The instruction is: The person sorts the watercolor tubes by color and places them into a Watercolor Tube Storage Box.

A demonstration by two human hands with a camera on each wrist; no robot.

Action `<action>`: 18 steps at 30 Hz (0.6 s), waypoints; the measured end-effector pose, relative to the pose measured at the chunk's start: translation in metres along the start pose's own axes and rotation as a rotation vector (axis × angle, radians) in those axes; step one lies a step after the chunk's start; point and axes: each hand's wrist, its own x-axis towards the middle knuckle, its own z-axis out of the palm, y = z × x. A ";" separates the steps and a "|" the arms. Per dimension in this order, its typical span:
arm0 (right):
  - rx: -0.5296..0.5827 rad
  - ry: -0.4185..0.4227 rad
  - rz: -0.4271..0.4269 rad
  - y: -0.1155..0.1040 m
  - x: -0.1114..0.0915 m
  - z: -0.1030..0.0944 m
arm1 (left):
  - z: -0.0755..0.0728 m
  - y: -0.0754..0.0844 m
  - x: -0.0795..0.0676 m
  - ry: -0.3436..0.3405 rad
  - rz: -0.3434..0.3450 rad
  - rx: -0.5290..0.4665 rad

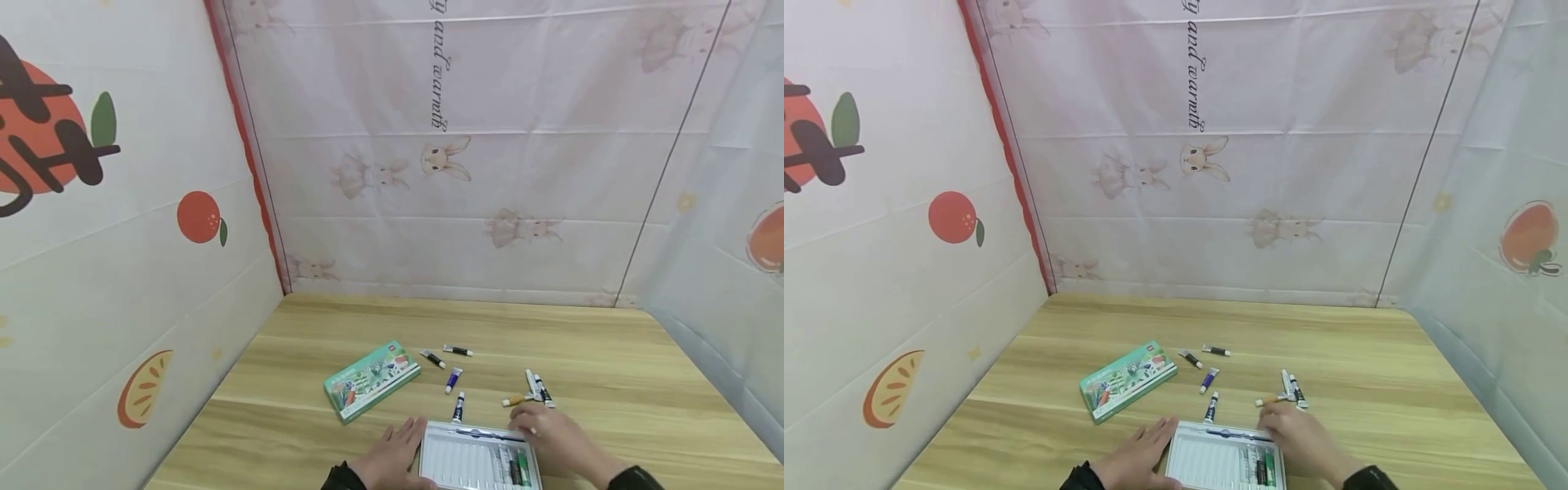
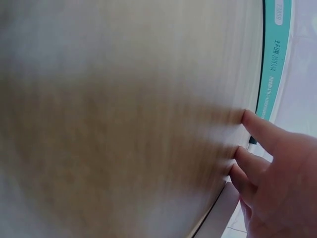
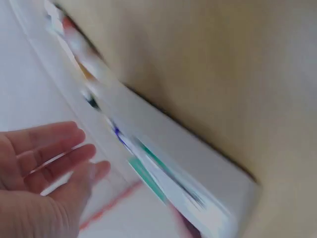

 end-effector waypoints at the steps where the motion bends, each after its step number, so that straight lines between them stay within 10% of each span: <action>1: -0.041 0.004 0.032 0.006 -0.001 -0.002 | 0.000 0.000 0.000 0.000 0.001 -0.001; 18: -0.167 0.028 0.120 0.034 -0.027 0.012 | 0.000 0.001 -0.001 0.001 -0.004 -0.015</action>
